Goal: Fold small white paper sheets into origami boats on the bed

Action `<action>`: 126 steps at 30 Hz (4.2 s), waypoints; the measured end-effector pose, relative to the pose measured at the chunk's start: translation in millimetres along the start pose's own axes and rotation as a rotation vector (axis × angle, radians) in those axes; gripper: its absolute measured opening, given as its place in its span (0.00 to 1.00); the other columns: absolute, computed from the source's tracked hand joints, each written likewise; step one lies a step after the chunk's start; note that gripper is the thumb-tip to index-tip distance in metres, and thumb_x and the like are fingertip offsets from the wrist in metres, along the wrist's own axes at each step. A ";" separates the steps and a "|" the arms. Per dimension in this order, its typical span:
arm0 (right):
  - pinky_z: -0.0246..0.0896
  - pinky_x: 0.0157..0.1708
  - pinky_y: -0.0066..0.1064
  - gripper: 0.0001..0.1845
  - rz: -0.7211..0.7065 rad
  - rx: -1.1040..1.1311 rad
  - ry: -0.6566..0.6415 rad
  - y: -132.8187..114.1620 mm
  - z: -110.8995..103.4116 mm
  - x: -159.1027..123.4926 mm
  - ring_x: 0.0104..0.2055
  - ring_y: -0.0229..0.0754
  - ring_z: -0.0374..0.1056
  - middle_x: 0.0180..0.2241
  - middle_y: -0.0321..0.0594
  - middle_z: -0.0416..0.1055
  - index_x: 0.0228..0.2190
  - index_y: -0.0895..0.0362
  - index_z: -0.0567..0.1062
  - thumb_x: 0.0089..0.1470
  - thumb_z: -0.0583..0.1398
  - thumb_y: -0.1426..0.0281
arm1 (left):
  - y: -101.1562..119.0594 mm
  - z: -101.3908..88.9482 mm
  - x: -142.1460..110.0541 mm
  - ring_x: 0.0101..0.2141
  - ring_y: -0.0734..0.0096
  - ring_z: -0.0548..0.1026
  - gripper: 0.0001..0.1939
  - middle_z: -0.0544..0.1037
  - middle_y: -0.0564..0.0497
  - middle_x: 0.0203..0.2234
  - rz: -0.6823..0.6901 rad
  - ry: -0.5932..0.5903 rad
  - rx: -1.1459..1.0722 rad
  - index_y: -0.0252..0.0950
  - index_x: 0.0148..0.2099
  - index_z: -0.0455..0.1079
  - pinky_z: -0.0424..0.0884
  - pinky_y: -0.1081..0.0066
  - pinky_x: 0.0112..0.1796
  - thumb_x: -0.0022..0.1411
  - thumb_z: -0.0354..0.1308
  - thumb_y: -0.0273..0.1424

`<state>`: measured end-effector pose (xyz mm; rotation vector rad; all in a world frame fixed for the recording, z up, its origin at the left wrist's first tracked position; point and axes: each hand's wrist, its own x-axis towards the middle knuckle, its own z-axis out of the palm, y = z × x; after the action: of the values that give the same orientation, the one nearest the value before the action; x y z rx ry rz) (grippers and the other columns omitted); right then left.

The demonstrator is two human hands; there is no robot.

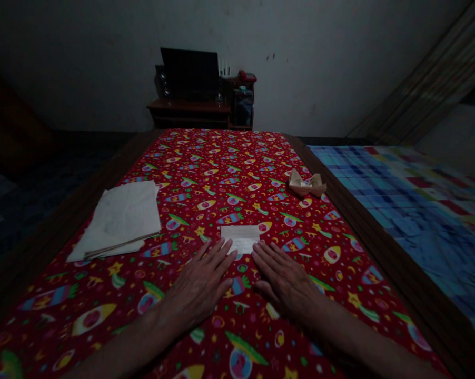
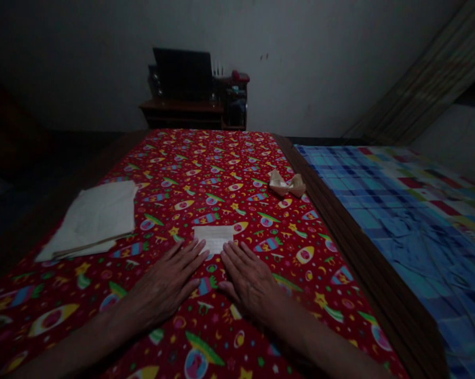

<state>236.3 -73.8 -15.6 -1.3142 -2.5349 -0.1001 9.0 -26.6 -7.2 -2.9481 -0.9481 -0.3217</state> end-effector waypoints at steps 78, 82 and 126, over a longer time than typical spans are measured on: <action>0.59 0.34 0.32 0.12 0.341 0.400 0.231 26.9 17.7 39.4 0.36 0.42 0.63 0.36 0.41 0.68 0.40 0.56 0.66 0.52 0.59 0.68 | -30.7 20.7 38.2 0.50 0.62 0.66 0.15 0.69 0.46 0.48 -0.113 0.326 -0.378 0.37 0.52 0.62 0.67 0.58 0.50 0.63 0.51 0.25; 0.58 0.31 0.31 0.08 0.318 0.356 0.218 27.1 16.6 38.2 0.33 0.41 0.62 0.32 0.40 0.67 0.36 0.56 0.66 0.54 0.58 0.67 | -30.0 20.9 36.7 0.52 0.62 0.65 0.16 0.68 0.45 0.50 -0.087 0.311 -0.386 0.36 0.54 0.60 0.66 0.57 0.52 0.64 0.50 0.25; 0.56 0.29 0.29 0.11 -0.079 -0.031 0.283 2.1 2.0 36.3 0.31 0.39 0.61 0.30 0.41 0.69 0.30 0.57 0.72 0.59 0.51 0.74 | -21.3 -25.4 24.1 0.40 0.63 0.69 0.07 0.75 0.49 0.35 0.051 0.298 0.096 0.36 0.37 0.69 0.57 0.53 0.54 0.61 0.50 0.24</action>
<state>217.8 -43.5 -7.5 -1.1213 -2.3511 -0.3200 11.0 2.3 21.8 -2.7279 -0.8234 -0.6701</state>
